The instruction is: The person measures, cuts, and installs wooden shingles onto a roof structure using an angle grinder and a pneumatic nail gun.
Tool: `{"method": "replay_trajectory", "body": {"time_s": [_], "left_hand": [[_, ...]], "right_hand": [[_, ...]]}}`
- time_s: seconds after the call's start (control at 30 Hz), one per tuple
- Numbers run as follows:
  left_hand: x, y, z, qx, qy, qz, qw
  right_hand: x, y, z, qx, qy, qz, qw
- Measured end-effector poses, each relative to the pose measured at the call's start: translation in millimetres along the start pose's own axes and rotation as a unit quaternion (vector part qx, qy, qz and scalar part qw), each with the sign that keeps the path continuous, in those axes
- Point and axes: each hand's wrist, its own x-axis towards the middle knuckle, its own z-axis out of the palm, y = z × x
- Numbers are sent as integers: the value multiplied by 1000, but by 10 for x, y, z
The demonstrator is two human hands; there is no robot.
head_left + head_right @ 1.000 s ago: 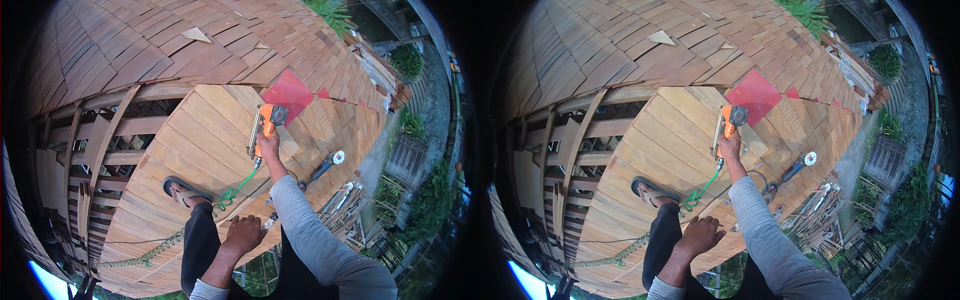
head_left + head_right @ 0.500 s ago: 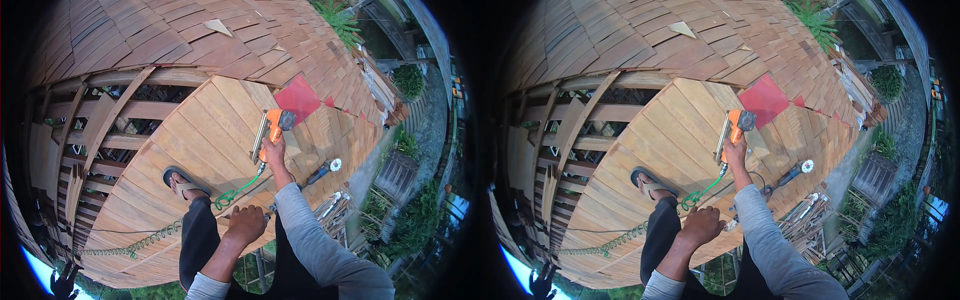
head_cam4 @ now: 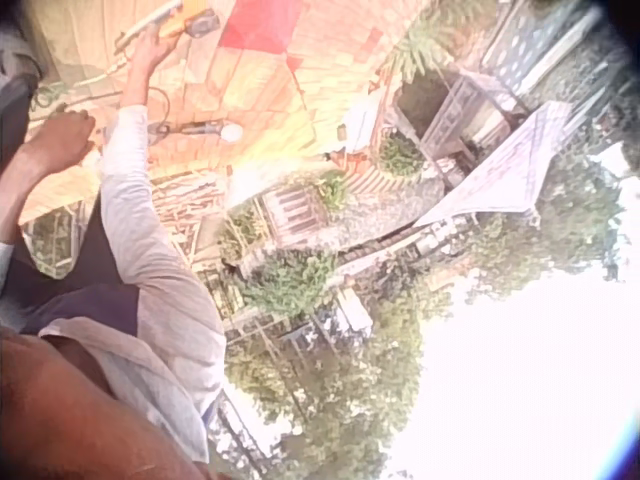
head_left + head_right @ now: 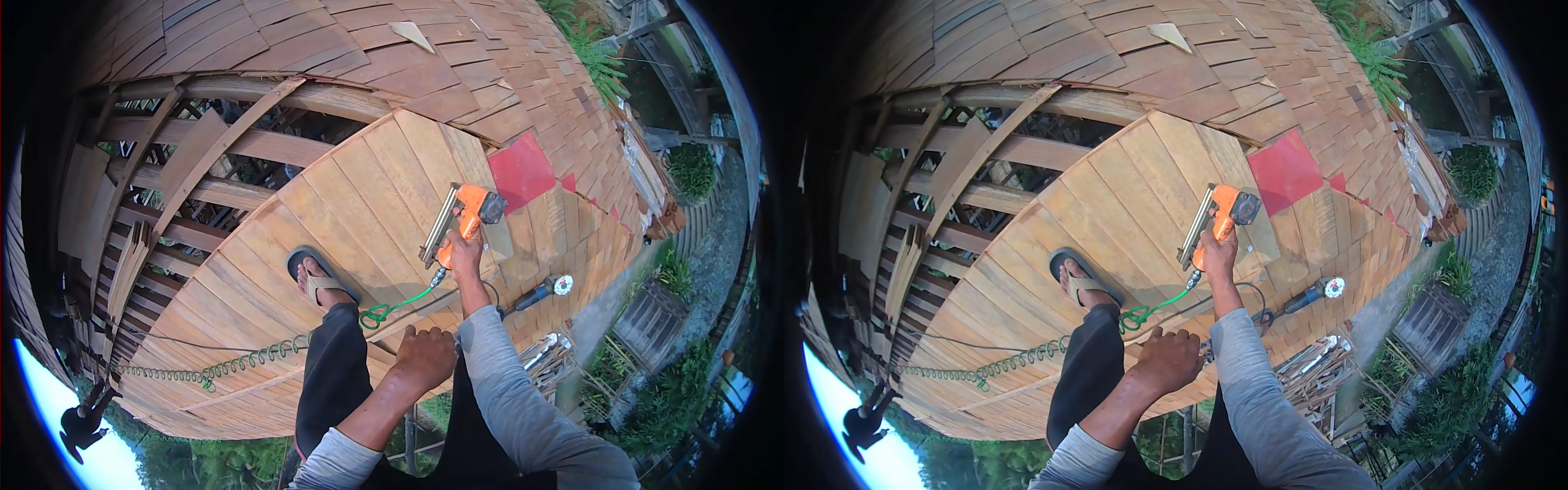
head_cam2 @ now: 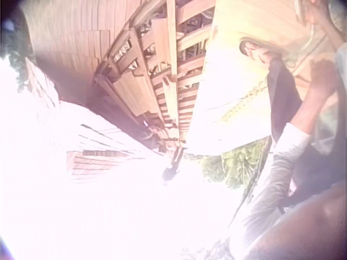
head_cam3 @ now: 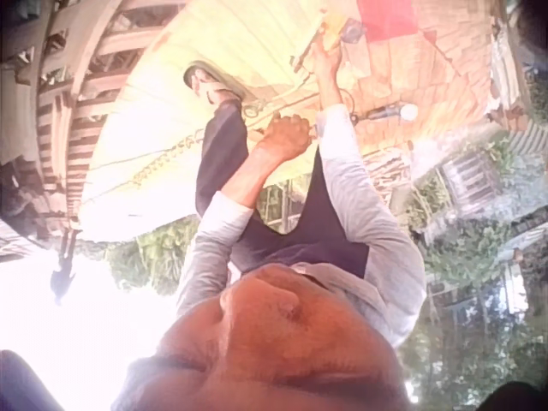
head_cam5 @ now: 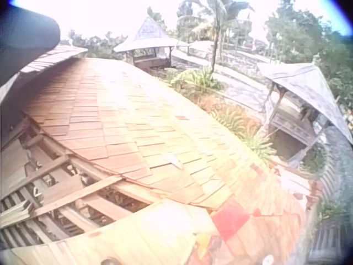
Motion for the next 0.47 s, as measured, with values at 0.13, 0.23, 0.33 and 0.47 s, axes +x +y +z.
{"method": "replay_trajectory", "body": {"time_s": [0.13, 0.23, 0.33, 0.47], "left_hand": [[196, 125, -76, -17, -30, 29, 999], [59, -60, 91, -32, -41, 9, 999], [137, 8, 150, -41, -45, 23, 998], [486, 178, 357, 6, -39, -16, 999]], "right_hand": [[279, 142, -259, -105, -3, -16, 994], [-28, 415, -52, -46, -2, 26, 999], [251, 607, -691, -1, -17, 38, 999], [366, 687, -1469, -13, 20, 56, 998]]}}
